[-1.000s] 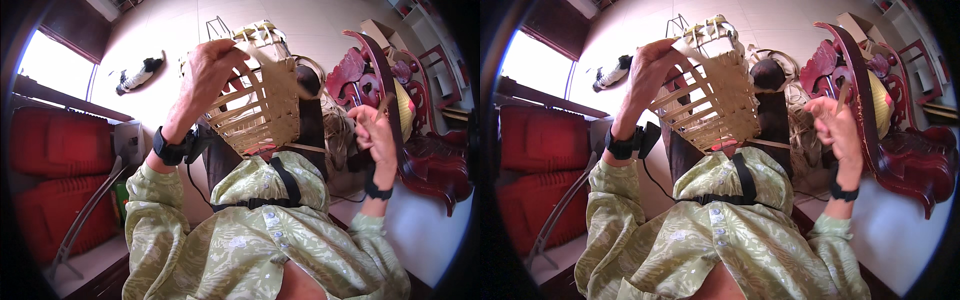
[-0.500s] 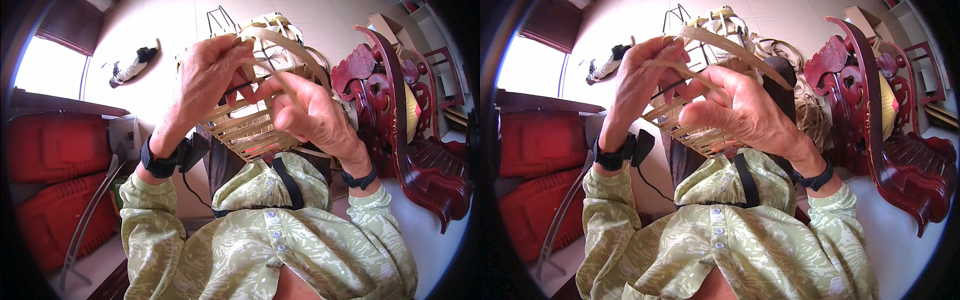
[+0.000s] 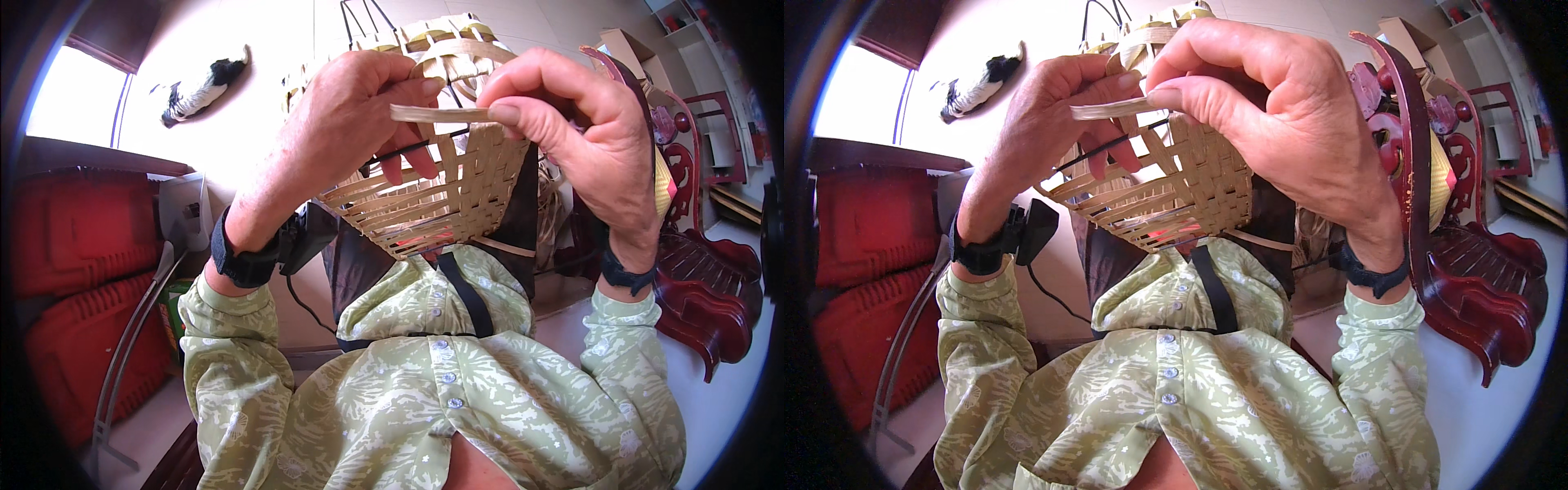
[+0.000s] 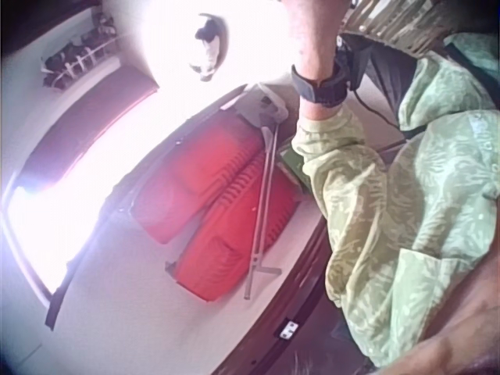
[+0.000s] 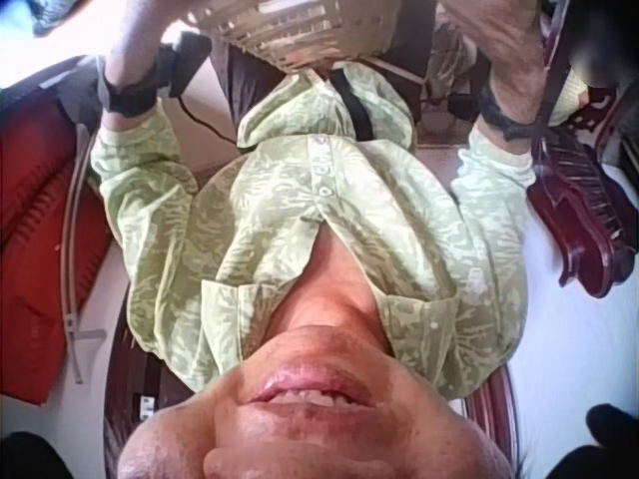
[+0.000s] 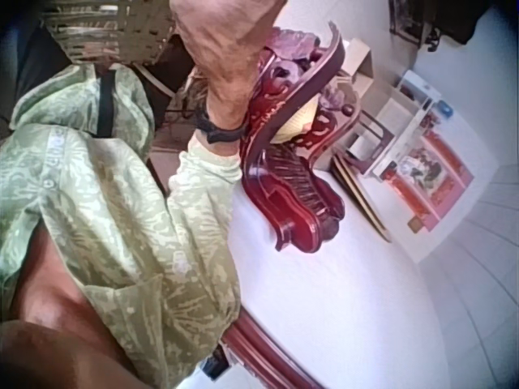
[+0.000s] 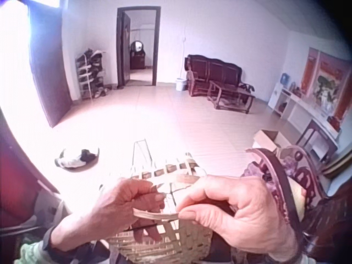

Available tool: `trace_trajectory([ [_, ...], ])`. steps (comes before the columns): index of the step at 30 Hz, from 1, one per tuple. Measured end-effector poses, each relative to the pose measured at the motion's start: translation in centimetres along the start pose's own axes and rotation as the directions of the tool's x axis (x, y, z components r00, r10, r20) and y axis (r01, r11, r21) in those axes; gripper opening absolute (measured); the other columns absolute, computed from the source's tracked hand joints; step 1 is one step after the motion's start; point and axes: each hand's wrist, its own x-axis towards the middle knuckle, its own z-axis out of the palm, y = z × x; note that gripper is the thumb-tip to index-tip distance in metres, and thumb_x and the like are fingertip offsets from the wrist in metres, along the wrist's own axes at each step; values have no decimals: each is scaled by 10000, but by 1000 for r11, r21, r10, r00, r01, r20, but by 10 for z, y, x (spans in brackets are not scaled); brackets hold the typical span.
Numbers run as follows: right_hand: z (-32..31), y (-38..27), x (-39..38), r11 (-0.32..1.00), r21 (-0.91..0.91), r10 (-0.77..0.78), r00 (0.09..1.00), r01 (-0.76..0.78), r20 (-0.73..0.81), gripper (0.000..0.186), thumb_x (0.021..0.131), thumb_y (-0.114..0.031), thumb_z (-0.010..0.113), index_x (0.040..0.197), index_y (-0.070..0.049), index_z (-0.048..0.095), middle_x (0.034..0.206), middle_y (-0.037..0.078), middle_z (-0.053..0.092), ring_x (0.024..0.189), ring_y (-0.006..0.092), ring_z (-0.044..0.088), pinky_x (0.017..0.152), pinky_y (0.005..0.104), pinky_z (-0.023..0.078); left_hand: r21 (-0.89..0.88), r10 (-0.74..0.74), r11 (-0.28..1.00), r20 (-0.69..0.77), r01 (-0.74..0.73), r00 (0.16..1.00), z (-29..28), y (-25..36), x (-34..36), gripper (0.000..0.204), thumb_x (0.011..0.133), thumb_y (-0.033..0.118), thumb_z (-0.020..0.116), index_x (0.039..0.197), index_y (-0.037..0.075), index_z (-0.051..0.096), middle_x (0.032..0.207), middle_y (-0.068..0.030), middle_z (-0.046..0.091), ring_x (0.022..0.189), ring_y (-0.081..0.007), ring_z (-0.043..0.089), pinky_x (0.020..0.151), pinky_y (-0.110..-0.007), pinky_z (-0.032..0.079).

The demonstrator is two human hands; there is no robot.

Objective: The person weaves a basket by hand, threading strips of material through the frame and tucking the ends under existing weaves.

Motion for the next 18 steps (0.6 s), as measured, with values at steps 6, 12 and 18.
trace_trajectory([
  [6,-8,-10,14,949,-281,-104,984,142,144,81,834,-15,695,894,19,653,822,54,660,766,131,616,704,241,475,-32,31,999,-4,-31,1000,2,-4,-2,232,979,181,585,1049,-36,629,843,-100,684,617,-183,700,422,-232,495],
  [12,-3,-8,22,843,-472,-189,964,258,190,112,788,0,695,890,-10,651,800,83,644,708,221,620,631,304,478,63,80,995,-11,-79,997,1,-9,0,211,988,156,567,1056,-33,633,823,-81,678,631,-167,702,447,-222,505],
  [18,-8,-6,40,743,-524,-269,903,416,335,118,777,-3,691,886,-30,655,798,81,631,706,255,621,610,333,465,8,102,995,2,-102,995,-2,-8,-5,219,1001,166,553,1045,-36,624,817,-62,670,689,-158,708,544,-224,540],
])
